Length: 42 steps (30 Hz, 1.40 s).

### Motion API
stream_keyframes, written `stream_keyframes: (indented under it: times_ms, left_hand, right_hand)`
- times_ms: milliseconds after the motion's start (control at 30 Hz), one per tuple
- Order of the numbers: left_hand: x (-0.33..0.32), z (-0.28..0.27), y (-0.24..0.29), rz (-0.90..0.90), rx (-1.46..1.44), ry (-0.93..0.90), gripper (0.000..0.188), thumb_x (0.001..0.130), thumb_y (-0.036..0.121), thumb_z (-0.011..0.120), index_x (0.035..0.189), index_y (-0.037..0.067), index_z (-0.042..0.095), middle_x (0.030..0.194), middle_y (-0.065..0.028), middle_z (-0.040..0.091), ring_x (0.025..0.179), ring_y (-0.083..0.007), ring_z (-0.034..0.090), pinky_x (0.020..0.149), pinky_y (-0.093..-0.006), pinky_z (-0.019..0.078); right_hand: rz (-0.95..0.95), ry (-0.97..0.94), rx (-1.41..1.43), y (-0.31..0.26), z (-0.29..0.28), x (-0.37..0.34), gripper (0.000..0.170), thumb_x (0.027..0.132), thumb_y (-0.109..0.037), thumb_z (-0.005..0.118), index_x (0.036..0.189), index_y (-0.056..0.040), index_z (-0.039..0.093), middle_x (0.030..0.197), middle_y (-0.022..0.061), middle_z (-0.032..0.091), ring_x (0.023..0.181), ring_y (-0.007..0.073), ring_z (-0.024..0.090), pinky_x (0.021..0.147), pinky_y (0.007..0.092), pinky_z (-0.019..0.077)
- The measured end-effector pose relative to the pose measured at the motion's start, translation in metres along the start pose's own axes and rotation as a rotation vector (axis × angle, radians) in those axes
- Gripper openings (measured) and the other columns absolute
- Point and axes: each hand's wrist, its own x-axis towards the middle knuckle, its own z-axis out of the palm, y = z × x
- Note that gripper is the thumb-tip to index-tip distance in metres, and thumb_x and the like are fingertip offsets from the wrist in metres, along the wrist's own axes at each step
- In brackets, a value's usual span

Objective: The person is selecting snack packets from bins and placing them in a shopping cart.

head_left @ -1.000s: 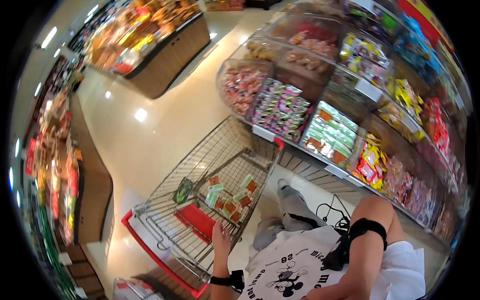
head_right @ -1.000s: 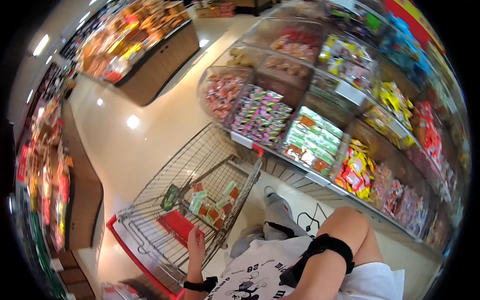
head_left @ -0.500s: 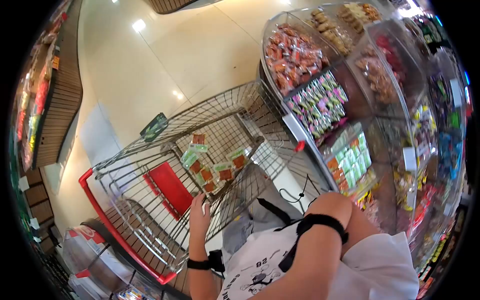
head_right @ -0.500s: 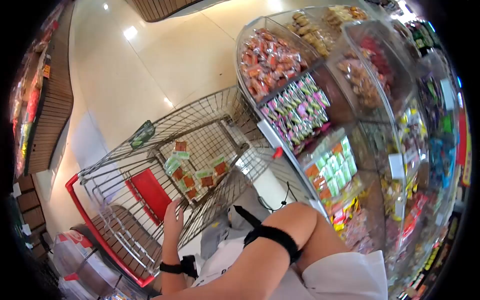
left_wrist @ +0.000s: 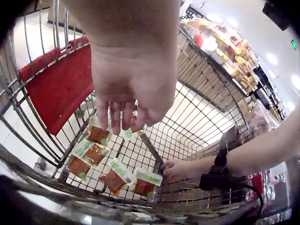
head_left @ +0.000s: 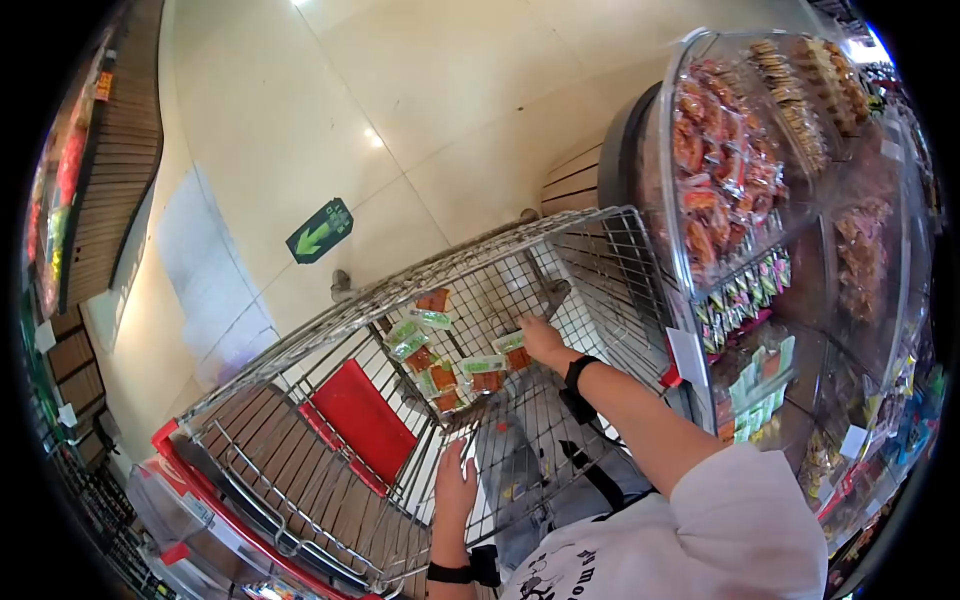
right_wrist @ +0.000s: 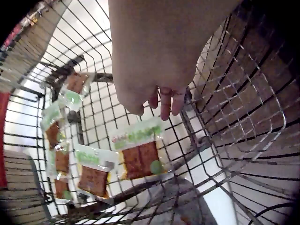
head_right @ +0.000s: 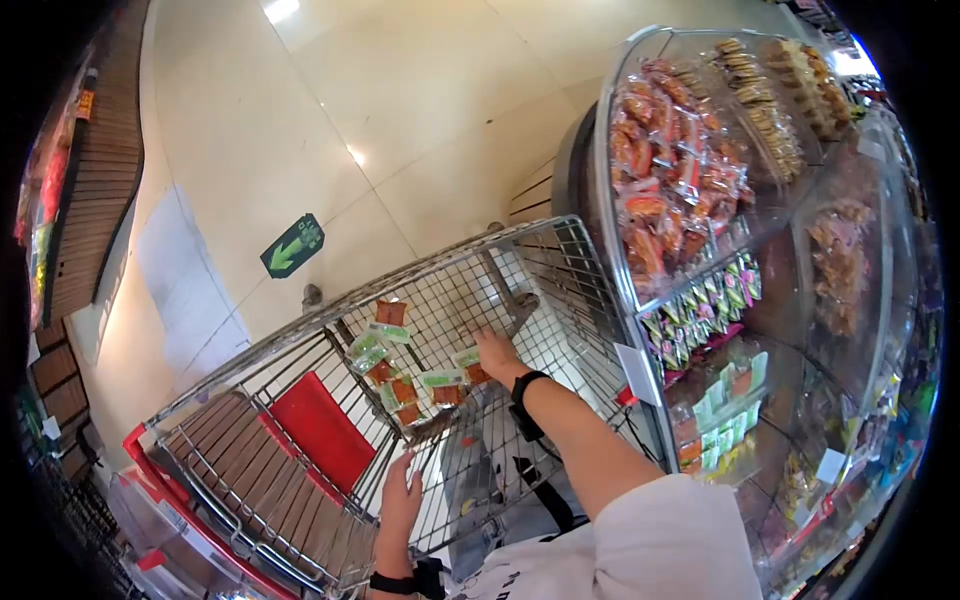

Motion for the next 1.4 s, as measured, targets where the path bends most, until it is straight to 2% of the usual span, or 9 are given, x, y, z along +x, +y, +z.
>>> stream_keyframes:
  times_ms: [200,333,500,700,833,933,967,1100,1400]
  left_hand:
    - [0.01,0.012,-0.016,-0.075,-0.025,-0.059,0.03,0.074,0.007,0.046,0.103,0.0,0.042,0.099,-0.0173,0.047,0.092,-0.0297,0.046,0.076,-0.0317,0.0384]
    - [0.013,0.014,-0.017,-0.116,0.016,-0.105,0.029,0.073,0.008,0.046,0.102,0.002,0.045,0.099,-0.015,0.048,0.093,-0.0293,0.045,0.079,-0.0324,0.0368]
    - [0.018,0.005,-0.012,0.067,0.072,-0.031,0.04,0.071,0.01,0.05,0.108,0.002,0.039,0.109,-0.018,0.041,0.099,-0.0319,0.041,0.083,-0.0341,0.0341]
    - [0.004,-0.04,0.075,0.396,0.349,0.307,0.054,0.067,0.009,0.053,0.116,0.003,0.032,0.114,-0.0191,0.037,0.104,-0.0317,0.038,0.085,-0.0344,0.0334]
    - [-0.039,-0.071,0.08,0.195,-0.031,0.246,0.044,0.071,0.008,0.051,0.111,0.001,0.035,0.094,-0.0191,0.05,0.08,-0.0244,0.054,0.063,-0.0318,0.0447]
    - [-0.073,-0.09,0.053,0.144,-0.358,0.306,0.032,0.078,0.007,0.044,0.108,0.001,0.036,0.093,-0.0148,0.049,0.078,-0.0192,0.053,0.061,-0.0319,0.0465]
    - [-0.095,-0.095,0.067,0.143,-1.032,0.288,0.026,0.082,0.008,0.038,0.107,0.001,0.034,0.094,-0.0111,0.047,0.079,-0.0172,0.052,0.06,-0.0313,0.0487]
    - [-0.17,-0.131,0.061,0.258,-1.217,0.159,0.032,0.081,0.004,0.035,0.112,0.003,0.027,0.106,-0.0128,0.041,0.085,-0.0239,0.052,0.055,-0.0333,0.051]
    - [-0.303,-0.148,0.062,0.551,-1.044,0.061,0.029,0.081,0.003,0.034,0.109,-0.001,0.027,0.097,-0.0168,0.047,0.074,-0.0255,0.056,0.056,-0.0335,0.0514]
  right_hand:
    - [0.014,-0.232,-0.136,0.005,0.005,0.019,0.035,0.073,0.0,0.045,0.108,-0.001,0.04,0.115,0.0156,0.033,0.1,0.028,0.04,0.076,0.0341,0.0417]
    - [-0.081,-0.139,-0.305,0.008,0.01,0.015,0.023,0.068,-0.004,0.052,0.091,-0.004,0.051,0.101,0.0124,0.047,0.084,0.025,0.05,0.066,0.0326,0.0449]
    - [-0.225,-0.064,0.212,-0.016,-0.021,-0.026,0.024,0.064,-0.017,0.055,0.079,0.0007,0.048,0.072,0.0184,0.053,0.074,0.0335,0.052,0.063,0.0374,0.0424]
    - [-0.531,-0.165,0.723,-0.092,-0.101,-0.14,0.021,0.067,-0.014,0.055,0.08,0.0001,0.045,0.069,0.0112,0.051,0.066,0.0155,0.052,0.055,0.0274,0.0421]
    - [-0.596,-0.438,1.288,-0.149,-0.137,-0.227,0.022,0.075,-0.01,0.051,0.092,-0.0014,0.041,0.084,0.0053,0.048,0.069,0.0103,0.047,0.06,0.0193,0.0389]
    - [-0.847,0.593,0.663,-0.175,-0.143,-0.261,0.019,0.078,-0.012,0.048,0.094,-0.003,0.042,0.084,0.0038,0.048,0.069,0.009,0.047,0.058,0.0197,0.038]
    - [-0.8,0.657,0.628,-0.184,-0.144,-0.276,0.019,0.081,-0.015,0.045,0.095,-0.0036,0.042,0.08,0.0012,0.048,0.068,0.007,0.045,0.056,0.0198,0.0367]
    - [-0.787,-0.114,1.017,-0.208,-0.121,-0.33,0.021,0.078,-0.017,0.049,0.091,-0.0004,0.047,0.07,0.004,0.053,0.061,0.0077,0.048,0.055,0.0221,0.0402]
    - [-1.091,0.077,1.031,-0.238,-0.093,-0.503,0.015,0.079,-0.006,0.046,0.092,0.0,0.047,0.078,0.0014,0.052,0.071,0.0037,0.046,0.06,0.0174,0.0384]
